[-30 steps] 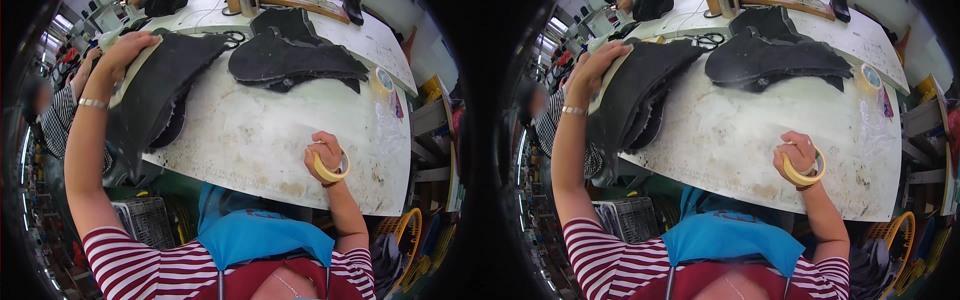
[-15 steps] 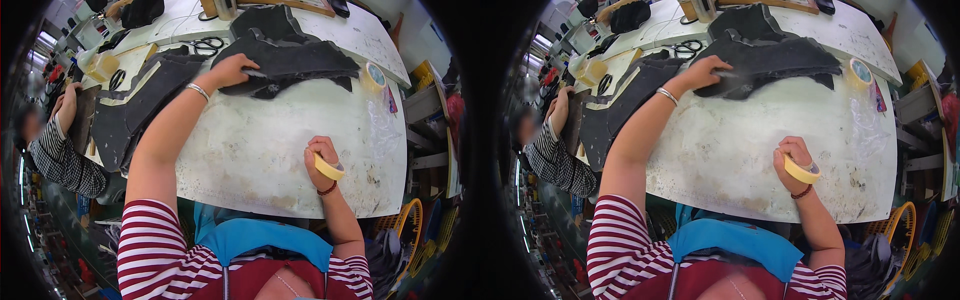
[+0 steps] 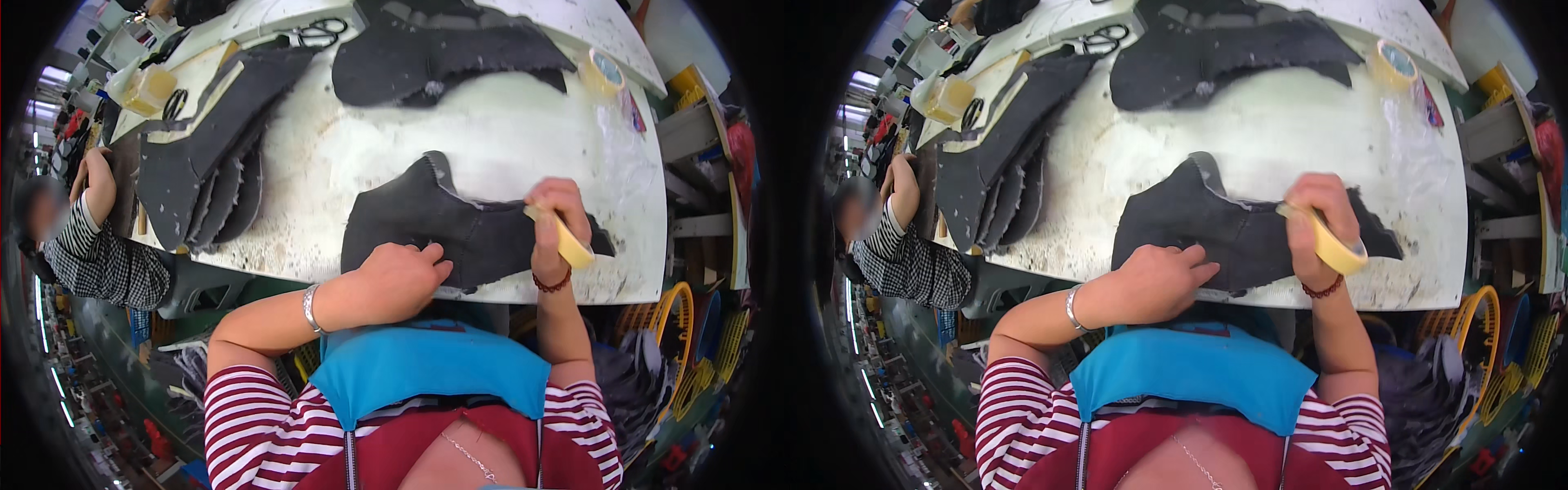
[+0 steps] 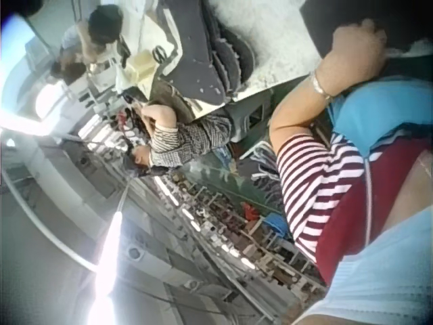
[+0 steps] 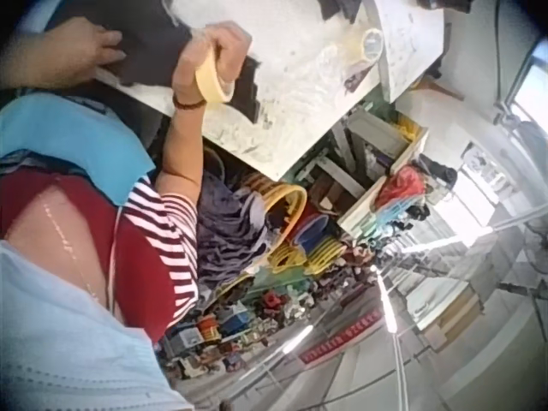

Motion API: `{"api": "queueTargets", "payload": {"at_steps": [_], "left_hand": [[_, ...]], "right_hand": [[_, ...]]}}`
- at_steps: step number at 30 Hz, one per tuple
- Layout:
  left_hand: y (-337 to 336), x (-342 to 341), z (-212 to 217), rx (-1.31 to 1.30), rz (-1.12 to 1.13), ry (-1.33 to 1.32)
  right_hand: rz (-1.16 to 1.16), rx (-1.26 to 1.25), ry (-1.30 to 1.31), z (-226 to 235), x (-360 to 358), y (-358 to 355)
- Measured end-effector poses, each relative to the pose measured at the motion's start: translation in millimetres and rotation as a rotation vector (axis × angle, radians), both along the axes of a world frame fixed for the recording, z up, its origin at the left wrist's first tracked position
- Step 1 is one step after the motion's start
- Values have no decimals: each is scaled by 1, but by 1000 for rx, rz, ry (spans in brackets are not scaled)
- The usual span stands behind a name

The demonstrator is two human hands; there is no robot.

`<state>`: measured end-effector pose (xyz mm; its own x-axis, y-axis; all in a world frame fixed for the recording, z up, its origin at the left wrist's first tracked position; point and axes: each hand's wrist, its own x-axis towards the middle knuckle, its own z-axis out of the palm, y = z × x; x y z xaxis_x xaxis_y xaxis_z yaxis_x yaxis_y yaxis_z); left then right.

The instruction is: Apply adhesive tape to the edges and seams of shoe upper components.

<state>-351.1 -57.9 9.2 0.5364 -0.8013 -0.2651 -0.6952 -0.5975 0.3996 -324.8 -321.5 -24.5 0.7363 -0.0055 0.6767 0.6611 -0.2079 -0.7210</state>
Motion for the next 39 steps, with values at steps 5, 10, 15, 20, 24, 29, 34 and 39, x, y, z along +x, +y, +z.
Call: {"api": "queueTargets", "payload": {"at_steps": [5, 10, 15, 20, 24, 29, 34, 39], "left_hand": [[3, 8, -10, -544, 348, 437], [-13, 14, -22, -874, 681, 865], [-17, 12, -33, -934, 697, 879], [-6, 17, -17, -957, 620, 756], [-7, 29, -21, -840, 598, 359], [-6, 62, -43, -653, 461, -12], [-11, 76, -52, -533, 435, -92], [-17, 79, -59, -496, 362, -223]], "right_hand": [[256, 146, 295, -15, -15, 31], [241, -109, 207, -11, -27, 44], [81, -319, 254, -13, -39, 40], [-334, -747, 123, -11, -42, 1], [-179, -260, 306, -8, -54, 11], [-264, -235, 480, -25, -54, 47], [-342, -414, 382, -29, -40, 60], [-409, -637, 135, -36, -35, 61]]}}
